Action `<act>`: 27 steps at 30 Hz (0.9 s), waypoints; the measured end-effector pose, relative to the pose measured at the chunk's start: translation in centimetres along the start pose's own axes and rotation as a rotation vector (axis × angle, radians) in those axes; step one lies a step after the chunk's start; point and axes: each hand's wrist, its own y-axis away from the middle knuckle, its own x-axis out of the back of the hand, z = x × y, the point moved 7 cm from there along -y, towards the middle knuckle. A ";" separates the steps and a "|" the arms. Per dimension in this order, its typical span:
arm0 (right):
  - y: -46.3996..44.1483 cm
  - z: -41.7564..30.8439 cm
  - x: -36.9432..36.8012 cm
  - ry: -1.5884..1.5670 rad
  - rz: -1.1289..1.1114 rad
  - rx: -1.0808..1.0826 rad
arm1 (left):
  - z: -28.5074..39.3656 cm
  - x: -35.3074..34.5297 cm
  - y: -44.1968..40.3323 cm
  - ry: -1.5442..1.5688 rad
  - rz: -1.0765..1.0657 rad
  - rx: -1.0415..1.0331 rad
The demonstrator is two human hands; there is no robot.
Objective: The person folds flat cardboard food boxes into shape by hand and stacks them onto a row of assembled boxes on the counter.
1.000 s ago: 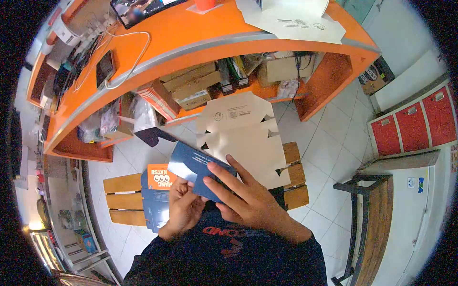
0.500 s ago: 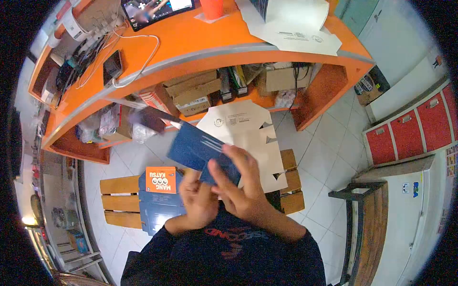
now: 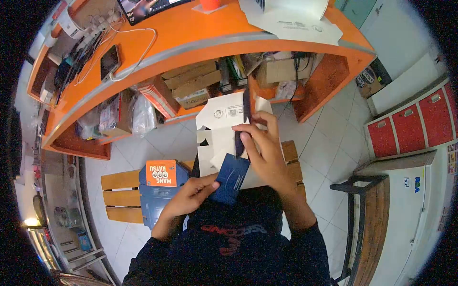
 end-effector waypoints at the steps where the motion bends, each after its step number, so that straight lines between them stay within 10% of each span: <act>1: -0.3 0.4 -0.5 0.038 -0.044 0.005 | -0.2 0.2 0.1 0.035 -0.009 0.052; 7: 1.4 0.0 -4.3 0.014 -0.355 0.172 | -3.8 0.5 -0.2 0.251 0.125 0.207; 27: 2.8 0.9 -3.9 0.171 -0.382 0.079 | -2.7 0.8 -2.9 0.019 0.209 -0.015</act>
